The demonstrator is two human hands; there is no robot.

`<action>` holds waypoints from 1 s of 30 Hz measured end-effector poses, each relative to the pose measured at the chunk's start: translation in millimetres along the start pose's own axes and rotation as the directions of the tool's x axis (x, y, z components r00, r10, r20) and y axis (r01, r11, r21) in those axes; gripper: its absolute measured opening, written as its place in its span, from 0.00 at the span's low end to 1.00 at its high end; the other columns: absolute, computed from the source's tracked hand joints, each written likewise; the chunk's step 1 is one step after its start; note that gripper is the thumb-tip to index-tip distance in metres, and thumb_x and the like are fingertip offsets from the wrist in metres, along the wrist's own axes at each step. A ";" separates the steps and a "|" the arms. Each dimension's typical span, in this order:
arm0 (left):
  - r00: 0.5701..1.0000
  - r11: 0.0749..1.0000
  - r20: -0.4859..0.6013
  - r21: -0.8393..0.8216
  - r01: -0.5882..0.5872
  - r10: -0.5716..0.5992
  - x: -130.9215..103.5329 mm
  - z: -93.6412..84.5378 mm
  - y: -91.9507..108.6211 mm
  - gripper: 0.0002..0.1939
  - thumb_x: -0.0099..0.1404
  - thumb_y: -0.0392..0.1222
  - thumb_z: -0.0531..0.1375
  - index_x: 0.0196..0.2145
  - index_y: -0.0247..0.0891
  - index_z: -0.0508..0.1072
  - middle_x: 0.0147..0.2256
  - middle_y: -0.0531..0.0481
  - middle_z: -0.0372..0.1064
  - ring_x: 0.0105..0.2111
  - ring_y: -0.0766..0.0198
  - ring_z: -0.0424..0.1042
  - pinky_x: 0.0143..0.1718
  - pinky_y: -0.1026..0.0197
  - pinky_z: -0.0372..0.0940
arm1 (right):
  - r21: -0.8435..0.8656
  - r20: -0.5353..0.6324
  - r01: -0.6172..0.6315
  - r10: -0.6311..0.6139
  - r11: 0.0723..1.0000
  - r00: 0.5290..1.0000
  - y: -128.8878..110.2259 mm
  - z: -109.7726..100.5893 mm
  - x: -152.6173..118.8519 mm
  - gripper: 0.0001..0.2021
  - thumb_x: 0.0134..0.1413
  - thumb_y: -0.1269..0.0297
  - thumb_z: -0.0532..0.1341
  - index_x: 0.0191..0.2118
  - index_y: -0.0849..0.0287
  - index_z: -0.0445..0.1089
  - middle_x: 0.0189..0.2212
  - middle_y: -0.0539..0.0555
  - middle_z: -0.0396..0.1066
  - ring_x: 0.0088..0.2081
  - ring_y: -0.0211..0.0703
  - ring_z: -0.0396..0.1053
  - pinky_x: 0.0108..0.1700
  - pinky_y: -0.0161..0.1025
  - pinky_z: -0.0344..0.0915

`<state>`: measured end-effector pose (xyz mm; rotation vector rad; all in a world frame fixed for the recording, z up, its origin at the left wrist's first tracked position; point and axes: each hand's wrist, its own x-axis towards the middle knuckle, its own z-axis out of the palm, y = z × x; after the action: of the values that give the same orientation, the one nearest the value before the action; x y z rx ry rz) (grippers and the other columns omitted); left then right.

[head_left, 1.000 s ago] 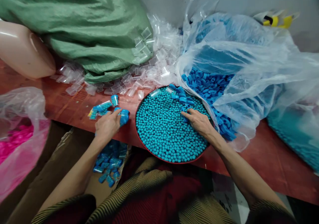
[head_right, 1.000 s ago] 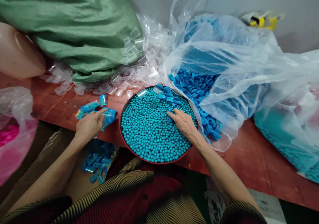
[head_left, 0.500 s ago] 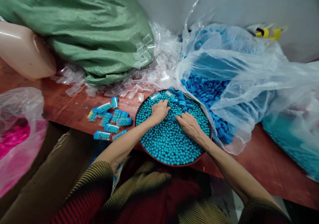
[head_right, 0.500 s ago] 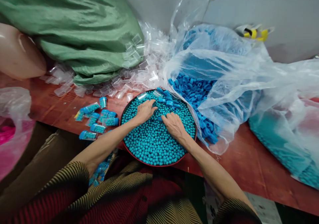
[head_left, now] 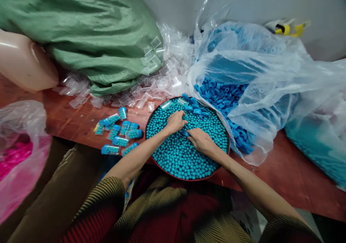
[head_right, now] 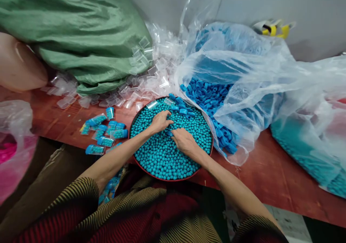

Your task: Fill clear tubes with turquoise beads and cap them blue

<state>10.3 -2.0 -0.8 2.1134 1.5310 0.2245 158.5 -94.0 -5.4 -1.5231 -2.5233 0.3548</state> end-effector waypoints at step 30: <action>0.984 0.664 0.116 -0.748 -0.002 0.133 -29.7 -8.2 -3.9 0.28 0.55 0.40 0.58 0.54 0.34 0.61 0.33 0.52 0.66 0.21 0.72 0.62 0.19 0.68 0.59 | 0.801 -0.199 -0.125 0.458 0.586 0.866 9.6 -14.1 30.1 0.13 0.49 0.56 0.58 0.33 0.60 0.75 0.24 0.49 0.71 0.25 0.36 0.63 0.31 0.35 0.60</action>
<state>-6.8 -26.0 9.1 1.4646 0.9978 0.5872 156.5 -61.4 6.0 -1.4247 -1.4474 0.9341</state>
